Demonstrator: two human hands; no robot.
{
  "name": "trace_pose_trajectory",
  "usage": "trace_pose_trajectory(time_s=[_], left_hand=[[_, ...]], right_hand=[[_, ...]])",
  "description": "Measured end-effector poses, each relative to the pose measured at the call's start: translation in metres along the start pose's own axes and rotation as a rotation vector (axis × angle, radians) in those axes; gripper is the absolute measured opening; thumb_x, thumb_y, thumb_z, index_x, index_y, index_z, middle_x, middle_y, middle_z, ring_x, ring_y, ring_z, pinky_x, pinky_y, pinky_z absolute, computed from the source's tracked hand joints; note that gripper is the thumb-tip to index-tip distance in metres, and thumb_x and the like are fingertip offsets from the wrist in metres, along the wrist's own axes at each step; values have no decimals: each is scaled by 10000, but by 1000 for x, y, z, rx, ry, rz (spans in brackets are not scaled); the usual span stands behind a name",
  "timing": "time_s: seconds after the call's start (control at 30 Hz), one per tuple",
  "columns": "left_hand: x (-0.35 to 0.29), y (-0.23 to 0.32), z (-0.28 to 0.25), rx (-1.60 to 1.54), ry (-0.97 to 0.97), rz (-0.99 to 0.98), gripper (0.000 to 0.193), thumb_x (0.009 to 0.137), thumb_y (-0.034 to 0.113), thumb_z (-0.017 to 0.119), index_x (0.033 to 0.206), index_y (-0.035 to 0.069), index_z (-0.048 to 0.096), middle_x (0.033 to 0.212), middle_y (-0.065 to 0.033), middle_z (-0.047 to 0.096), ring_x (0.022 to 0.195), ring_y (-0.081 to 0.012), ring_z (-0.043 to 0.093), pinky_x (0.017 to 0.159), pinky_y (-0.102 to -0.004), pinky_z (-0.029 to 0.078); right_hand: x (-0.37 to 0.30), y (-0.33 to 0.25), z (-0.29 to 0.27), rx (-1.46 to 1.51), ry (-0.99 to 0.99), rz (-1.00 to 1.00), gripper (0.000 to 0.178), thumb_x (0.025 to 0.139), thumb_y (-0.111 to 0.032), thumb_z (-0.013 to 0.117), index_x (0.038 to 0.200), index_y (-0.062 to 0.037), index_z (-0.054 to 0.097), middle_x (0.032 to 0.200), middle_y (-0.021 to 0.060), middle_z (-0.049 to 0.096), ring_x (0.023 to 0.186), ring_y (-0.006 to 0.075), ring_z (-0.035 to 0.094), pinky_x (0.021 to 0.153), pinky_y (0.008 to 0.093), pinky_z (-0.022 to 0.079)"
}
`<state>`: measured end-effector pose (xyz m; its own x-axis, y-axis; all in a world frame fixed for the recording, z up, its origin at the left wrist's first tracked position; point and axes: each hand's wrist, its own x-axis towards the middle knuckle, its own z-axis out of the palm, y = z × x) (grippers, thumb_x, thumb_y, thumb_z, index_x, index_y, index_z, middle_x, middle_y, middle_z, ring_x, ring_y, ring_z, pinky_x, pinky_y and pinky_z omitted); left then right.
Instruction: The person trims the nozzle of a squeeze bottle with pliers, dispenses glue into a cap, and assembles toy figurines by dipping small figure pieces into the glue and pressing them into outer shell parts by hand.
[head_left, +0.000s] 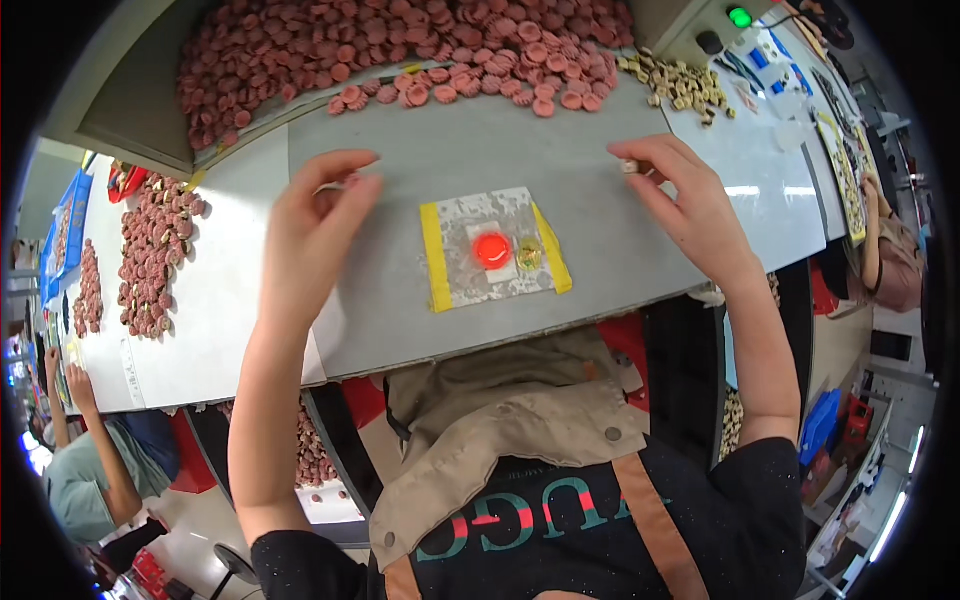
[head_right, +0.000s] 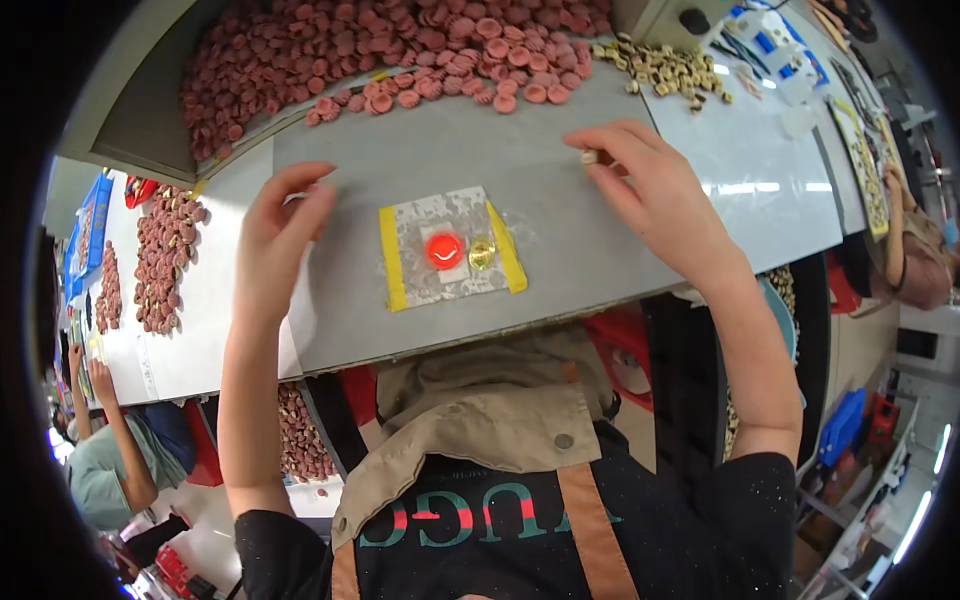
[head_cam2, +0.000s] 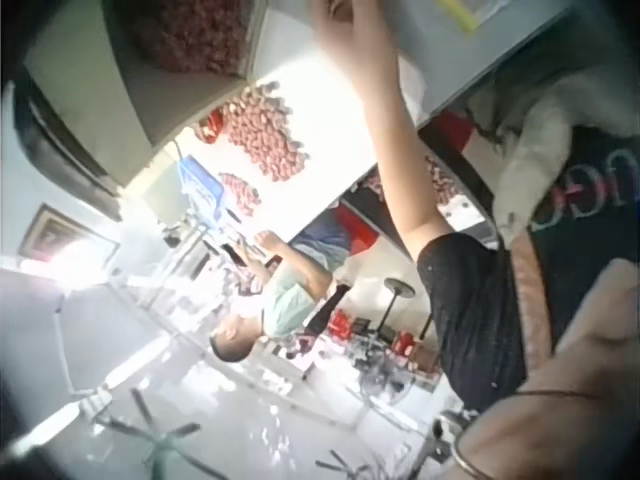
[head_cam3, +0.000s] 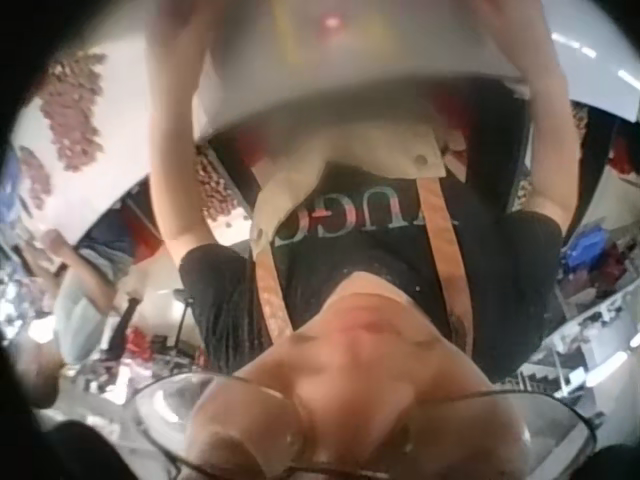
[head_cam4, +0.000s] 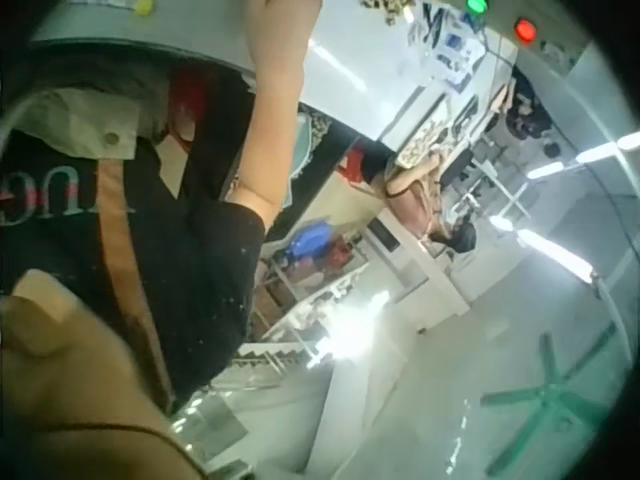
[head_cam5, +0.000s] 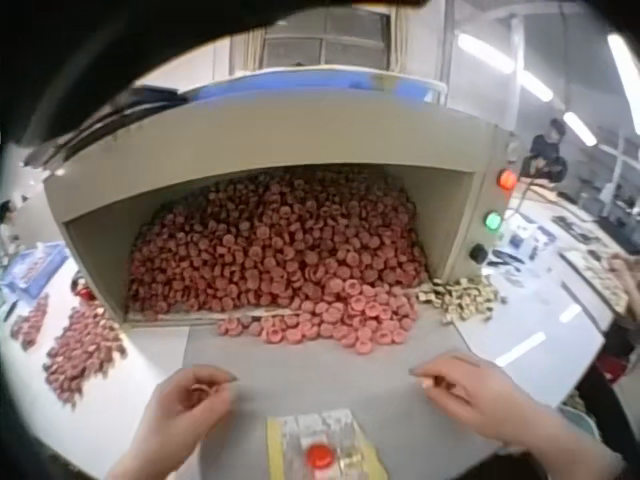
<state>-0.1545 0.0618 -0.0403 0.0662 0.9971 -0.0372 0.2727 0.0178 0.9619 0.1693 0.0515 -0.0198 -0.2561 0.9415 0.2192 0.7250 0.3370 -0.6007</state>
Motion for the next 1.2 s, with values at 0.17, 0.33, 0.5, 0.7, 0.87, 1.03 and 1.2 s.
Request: trace_pose_trajectory(time_s=[0.17, 0.33, 0.5, 0.7, 0.87, 1.03, 1.2], left_hand=[[-37, -2, 12, -627, 43, -99, 214, 886, 99, 620, 1083, 25, 580, 997, -1, 565, 789, -64, 533, 675, -190, 425], [-58, -9, 45, -1003, 27, -153, 218, 894, 65, 595, 1107, 37, 559, 952, -1, 561, 755, -78, 515, 690, -216, 430], [-61, -18, 46, -1119, -45, -174, 357, 917, 75, 550, 1266, 29, 490, 1018, -23, 542, 758, -70, 489, 686, -216, 421], [-62, -15, 43, -1147, -48, -188, 370, 965, 179, 510, 1289, 5, 476, 1071, -29, 582, 942, -102, 568, 834, -235, 459], [-64, -25, 43, -1273, -131, -148, 405, 978, 153, 470, 1344, -9, 404, 1082, -29, 563, 897, -83, 568, 792, -223, 477], [-67, -25, 41, -1272, -123, -187, 372, 955, 167, 532, 1288, 11, 475, 1097, -29, 582, 954, -94, 565, 851, -240, 451], [-68, -26, 41, -1255, -117, -184, 372, 947, 141, 538, 1294, 22, 475, 1146, -44, 582, 967, -100, 576, 854, -240, 460]], right_hand=[[10, -8, 10, -87, -253, -66, 168, 857, -46, 585, 1024, -24, 585, 946, 86, 572, 809, 213, 589, 703, 313, 471], [24, 2, 37, -219, -134, -351, 209, 843, -68, 620, 1049, -47, 599, 978, 76, 569, 812, 205, 591, 717, 304, 482], [15, -15, 45, -49, -87, -159, 226, 845, -78, 627, 1068, -54, 603, 1023, 72, 570, 844, 196, 591, 745, 290, 480], [19, -15, 42, -121, -96, -159, 229, 834, -90, 646, 1052, -38, 598, 995, 85, 574, 861, 195, 589, 737, 283, 472], [23, -26, 41, -286, -174, -82, 193, 842, -97, 640, 1007, -14, 586, 940, 93, 577, 834, 199, 591, 721, 295, 469], [16, -32, 37, -101, -178, -45, 139, 857, -73, 614, 980, -17, 581, 925, 81, 589, 817, 195, 594, 735, 287, 460], [1, -13, 42, -67, -70, 16, 158, 857, -73, 612, 1006, -31, 578, 987, 65, 609, 848, 181, 595, 747, 282, 457]])
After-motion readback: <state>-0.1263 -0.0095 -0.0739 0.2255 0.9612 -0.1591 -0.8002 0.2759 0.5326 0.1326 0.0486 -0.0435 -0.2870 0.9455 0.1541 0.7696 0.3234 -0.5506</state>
